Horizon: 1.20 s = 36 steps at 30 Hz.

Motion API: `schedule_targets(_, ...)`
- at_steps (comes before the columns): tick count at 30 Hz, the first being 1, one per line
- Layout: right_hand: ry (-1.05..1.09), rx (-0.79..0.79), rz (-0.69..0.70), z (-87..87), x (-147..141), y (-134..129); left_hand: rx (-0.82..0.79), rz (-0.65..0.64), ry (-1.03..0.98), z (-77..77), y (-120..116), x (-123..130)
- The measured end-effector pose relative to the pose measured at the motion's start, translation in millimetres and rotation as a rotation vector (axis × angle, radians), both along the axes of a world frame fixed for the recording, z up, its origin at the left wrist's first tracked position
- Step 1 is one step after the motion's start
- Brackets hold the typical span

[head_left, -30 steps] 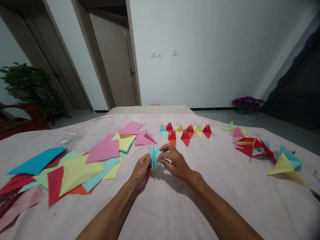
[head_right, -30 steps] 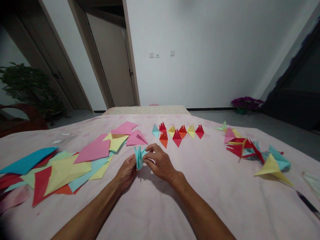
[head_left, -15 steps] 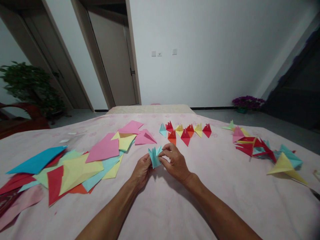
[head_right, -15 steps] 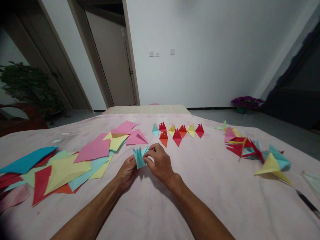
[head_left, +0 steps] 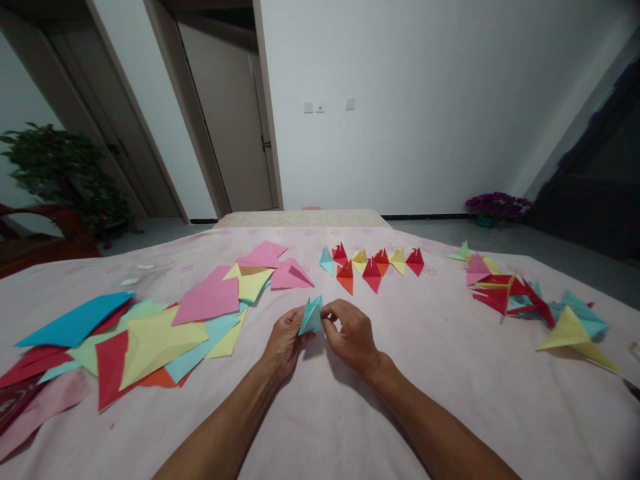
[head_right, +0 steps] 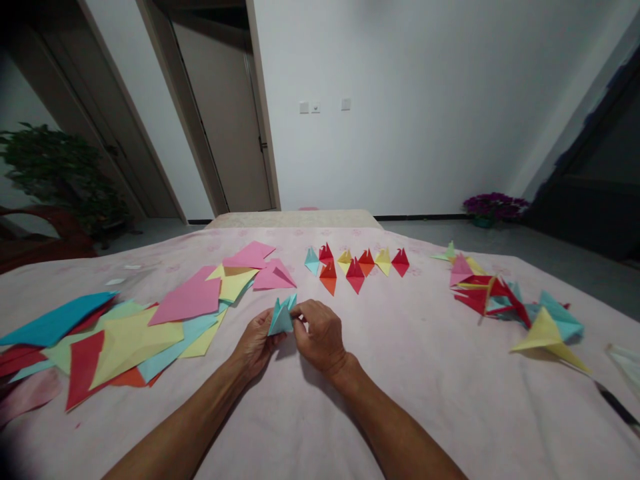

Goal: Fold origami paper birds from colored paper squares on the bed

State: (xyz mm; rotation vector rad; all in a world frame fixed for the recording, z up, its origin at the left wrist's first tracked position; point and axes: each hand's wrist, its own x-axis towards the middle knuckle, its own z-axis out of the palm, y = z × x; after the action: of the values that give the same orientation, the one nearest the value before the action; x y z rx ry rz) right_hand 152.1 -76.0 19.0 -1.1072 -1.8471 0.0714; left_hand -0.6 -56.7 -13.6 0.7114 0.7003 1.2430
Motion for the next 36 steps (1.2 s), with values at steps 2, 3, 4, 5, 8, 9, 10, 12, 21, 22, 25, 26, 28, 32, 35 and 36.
schedule_targets(2,0.009,0.033,0.038,-0.4,0,-1,0.000,0.016,-0.044,-1.4,2,0)
schedule_targets(3,0.010,0.050,0.058,-0.5,0,-1,-0.003,0.020,-0.065,-2.1,2,0)
schedule_targets(4,0.012,0.069,0.075,-0.7,0,-1,-0.004,0.021,-0.085,-2.9,3,0)
schedule_targets(5,0.015,0.086,0.085,-1.1,-1,-1,-0.004,0.018,-0.105,-3.6,3,0)
schedule_targets(8,0.020,0.124,0.065,-4.1,-2,-2,0.013,-0.004,-0.142,-4.6,1,2)
schedule_targets(9,0.017,0.129,0.044,-5.5,-2,-2,0.021,-0.010,-0.145,-4.4,-1,4)
schedule_targets(10,0.011,0.126,0.024,-6.8,-2,-2,0.029,-0.016,-0.145,-3.9,-3,5)
schedule_targets(12,0.008,0.109,-0.008,-8.8,-2,-1,0.039,-0.029,-0.140,-2.6,-7,9)
schedule_targets(21,0.079,-0.053,-0.040,-12.2,-1,5,-0.002,-0.032,-0.030,0.7,-15,12)
schedule_targets(22,0.090,-0.066,-0.039,-12.6,0,6,0.006,-0.030,-0.005,0.6,-15,12)
schedule_targets(25,0.112,-0.091,-0.038,-13.9,2,9,0.027,0.016,0.081,-0.2,-14,11)
schedule_targets(26,0.116,-0.096,-0.034,-14.3,2,9,0.031,0.035,0.102,-0.5,-13,11)
schedule_targets(28,0.121,-0.098,-0.022,-15.1,2,10,0.035,0.070,0.130,-0.9,-12,11)
schedule_targets(32,0.146,-0.078,0.025,-14.3,2,8,0.053,0.117,0.174,-0.6,-12,11)
schedule_targets(35,0.160,-0.069,0.056,-12.2,1,5,0.081,0.153,0.196,-1.2,-13,11)
schedule_targets(36,0.156,-0.067,0.056,-11.8,1,4,0.092,0.161,0.200,-1.7,-13,11)
